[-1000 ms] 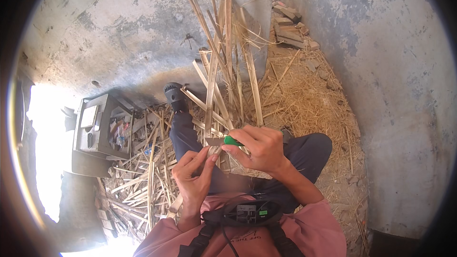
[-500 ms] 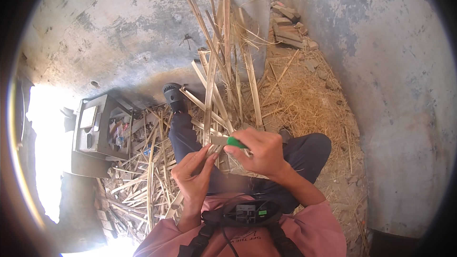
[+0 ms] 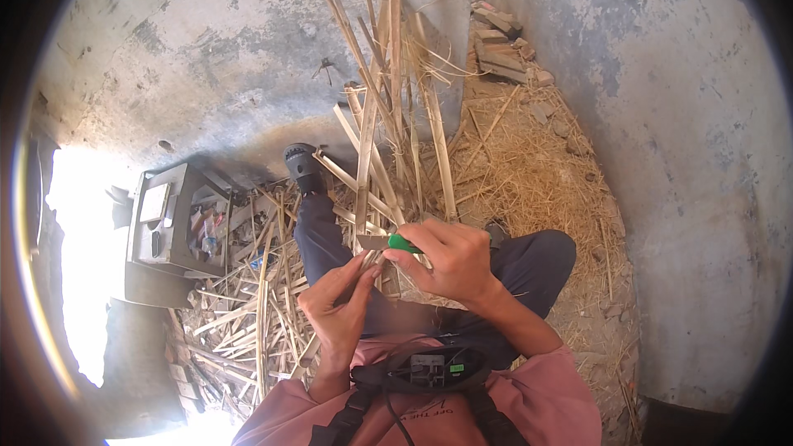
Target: The person uses a utility knife to shave thin layers of material from long strips of wood while sitting on the floor.
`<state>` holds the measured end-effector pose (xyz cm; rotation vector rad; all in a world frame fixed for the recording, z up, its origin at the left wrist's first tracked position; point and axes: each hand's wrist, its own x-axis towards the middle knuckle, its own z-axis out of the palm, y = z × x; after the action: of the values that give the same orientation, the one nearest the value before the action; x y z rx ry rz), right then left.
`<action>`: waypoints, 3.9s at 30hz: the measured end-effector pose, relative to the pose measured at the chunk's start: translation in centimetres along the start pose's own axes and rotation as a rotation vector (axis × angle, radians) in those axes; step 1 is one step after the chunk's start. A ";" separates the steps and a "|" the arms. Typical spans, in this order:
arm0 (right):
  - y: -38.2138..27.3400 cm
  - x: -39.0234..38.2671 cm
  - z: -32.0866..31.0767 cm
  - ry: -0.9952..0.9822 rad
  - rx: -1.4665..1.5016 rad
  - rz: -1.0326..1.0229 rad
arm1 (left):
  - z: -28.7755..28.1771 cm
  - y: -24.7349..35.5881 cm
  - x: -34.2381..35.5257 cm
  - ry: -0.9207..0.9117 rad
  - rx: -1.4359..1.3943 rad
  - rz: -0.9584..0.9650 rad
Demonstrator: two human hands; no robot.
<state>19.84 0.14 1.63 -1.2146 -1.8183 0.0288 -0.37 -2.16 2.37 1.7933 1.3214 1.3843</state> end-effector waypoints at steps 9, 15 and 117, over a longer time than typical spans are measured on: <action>1.2 1.0 -2.3 0.057 0.131 0.194 | -0.3 -0.4 0.0 0.000 -0.004 0.039; -0.4 -0.5 -0.5 -0.057 0.125 -0.048 | 0.3 -1.0 -0.5 -0.032 -0.020 0.007; 5.6 -0.2 -2.3 0.048 0.359 0.541 | -0.9 -0.2 -1.1 -0.081 -0.017 -0.123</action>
<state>25.43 1.85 0.15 -1.3879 -1.3229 0.5991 -1.24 -3.27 2.06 1.7086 1.3492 1.2415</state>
